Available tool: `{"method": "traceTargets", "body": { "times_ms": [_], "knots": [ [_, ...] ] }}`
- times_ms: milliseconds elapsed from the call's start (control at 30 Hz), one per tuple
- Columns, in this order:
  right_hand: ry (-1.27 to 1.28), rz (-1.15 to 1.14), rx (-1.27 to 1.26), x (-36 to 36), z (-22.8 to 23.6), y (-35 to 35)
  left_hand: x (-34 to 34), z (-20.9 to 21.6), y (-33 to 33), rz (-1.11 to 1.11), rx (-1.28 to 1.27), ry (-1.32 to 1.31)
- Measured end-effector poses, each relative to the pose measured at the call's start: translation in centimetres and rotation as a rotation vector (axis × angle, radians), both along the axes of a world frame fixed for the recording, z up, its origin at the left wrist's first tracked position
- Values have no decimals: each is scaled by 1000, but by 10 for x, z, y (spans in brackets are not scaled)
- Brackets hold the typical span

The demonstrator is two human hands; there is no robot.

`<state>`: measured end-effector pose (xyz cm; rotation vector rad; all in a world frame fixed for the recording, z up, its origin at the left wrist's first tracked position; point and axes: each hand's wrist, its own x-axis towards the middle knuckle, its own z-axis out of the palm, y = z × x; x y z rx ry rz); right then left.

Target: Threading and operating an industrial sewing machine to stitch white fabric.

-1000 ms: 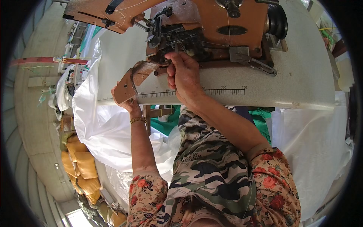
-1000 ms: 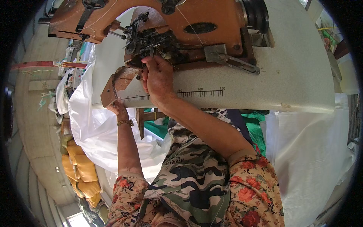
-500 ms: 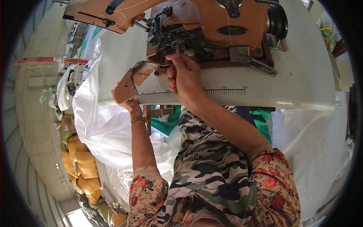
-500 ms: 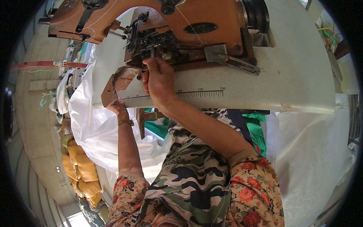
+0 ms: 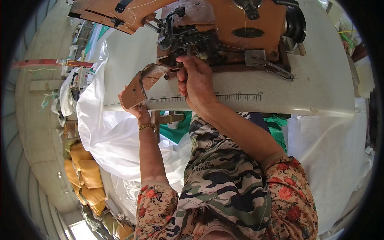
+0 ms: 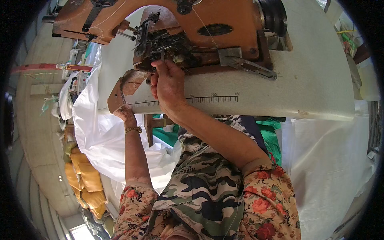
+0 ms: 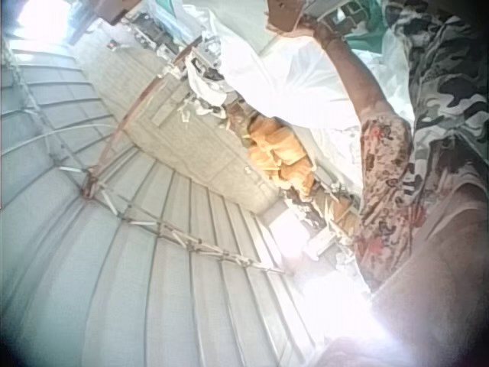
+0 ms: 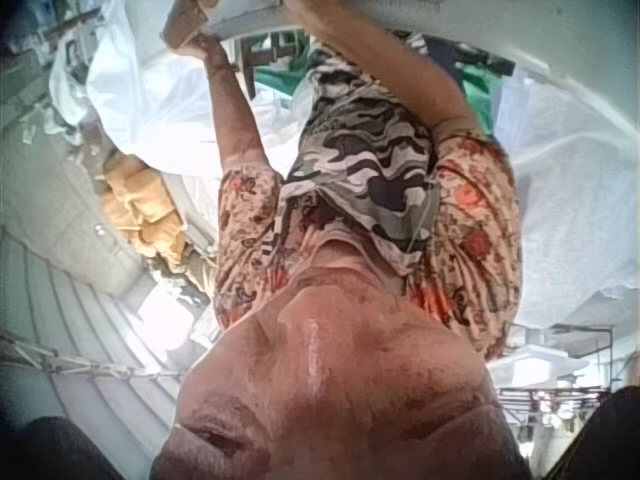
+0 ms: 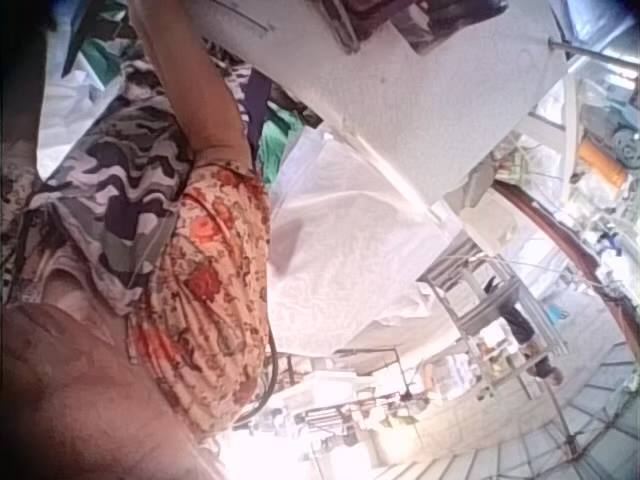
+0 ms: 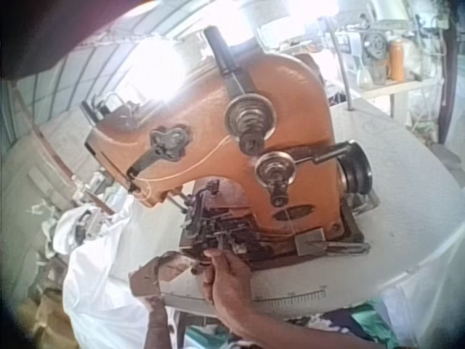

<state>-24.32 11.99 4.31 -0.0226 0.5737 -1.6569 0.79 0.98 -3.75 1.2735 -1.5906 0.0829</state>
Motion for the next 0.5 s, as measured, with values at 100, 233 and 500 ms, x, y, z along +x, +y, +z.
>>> {"method": "traceTargets", "body": {
  "times_ms": [100,233,500],
  "knots": [
    [45,55,8,2,0,1,6,-1,1,-9,-2,55],
    [47,27,0,2,-1,2,4,-2,0,-111,45,326],
    [26,23,-9,3,-1,2,5,-1,-2,-35,-16,171]
  ]
}}
